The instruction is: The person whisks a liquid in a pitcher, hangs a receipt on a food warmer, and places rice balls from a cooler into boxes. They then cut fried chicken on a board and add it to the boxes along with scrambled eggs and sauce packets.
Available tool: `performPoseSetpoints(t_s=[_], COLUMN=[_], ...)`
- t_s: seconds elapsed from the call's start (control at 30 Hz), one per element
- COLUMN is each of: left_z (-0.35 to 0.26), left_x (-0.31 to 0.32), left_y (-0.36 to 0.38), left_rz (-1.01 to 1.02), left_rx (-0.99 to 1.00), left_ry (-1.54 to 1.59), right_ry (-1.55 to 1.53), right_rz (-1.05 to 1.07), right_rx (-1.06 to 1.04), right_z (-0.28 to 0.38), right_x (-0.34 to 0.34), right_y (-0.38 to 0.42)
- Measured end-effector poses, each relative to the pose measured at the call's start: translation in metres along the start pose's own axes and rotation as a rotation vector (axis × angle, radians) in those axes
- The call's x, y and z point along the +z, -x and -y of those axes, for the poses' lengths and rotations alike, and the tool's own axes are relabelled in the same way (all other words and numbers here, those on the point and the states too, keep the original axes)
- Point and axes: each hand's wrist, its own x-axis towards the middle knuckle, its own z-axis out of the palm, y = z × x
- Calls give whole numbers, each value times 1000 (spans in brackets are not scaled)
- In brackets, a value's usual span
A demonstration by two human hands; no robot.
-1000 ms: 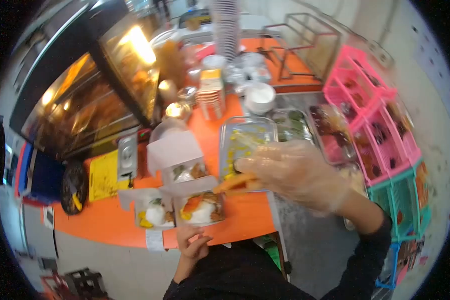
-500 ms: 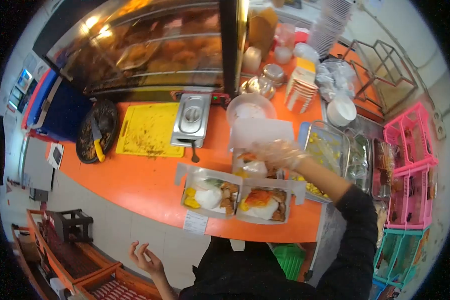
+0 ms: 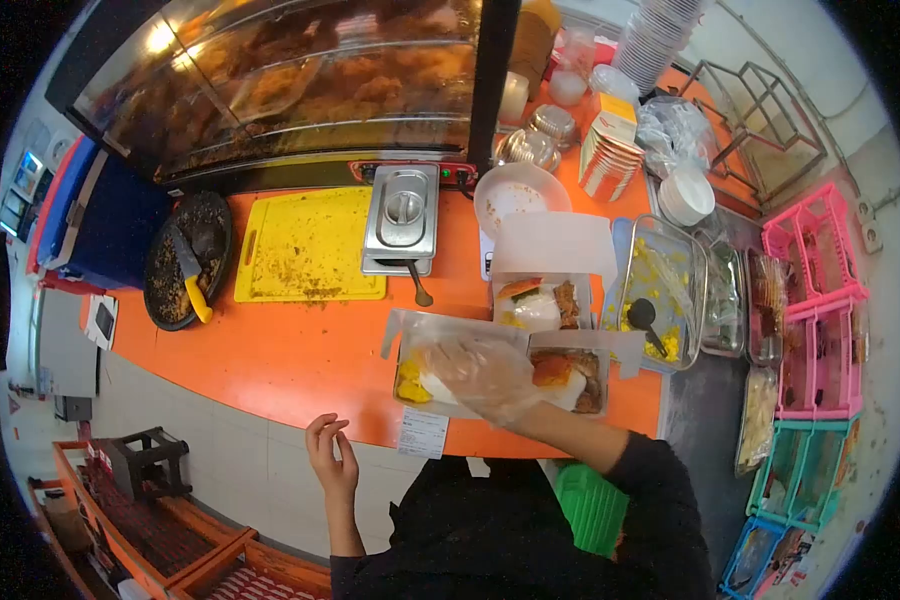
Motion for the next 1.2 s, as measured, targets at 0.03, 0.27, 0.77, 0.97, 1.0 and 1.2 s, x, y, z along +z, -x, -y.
performPoseSetpoints(t_s=[0.03,0.27,0.77,0.97,1.0,1.2], left_z=[-1,-10,-9,-17,-16,-9], left_x=[0,16,152,157,155,110], left_y=[3,7,-13,4,6,29], left_rz=[11,86,418,360,322,350], left_rx=[7,-79,-300,-332,-351,-376], left_ry=[1,133,1055,1109,1159,445], right_ry=[173,27,-302,-232,-263,-305], right_rz=[-124,35,-976,-743,-690,423], right_rx=[-34,288,747,744,810,1177], right_z=[-5,3,-52,-136,-136,-109], right_x=[23,58,-33,-106,-113,-54], right_y=[-1,12,217,159,160,256])
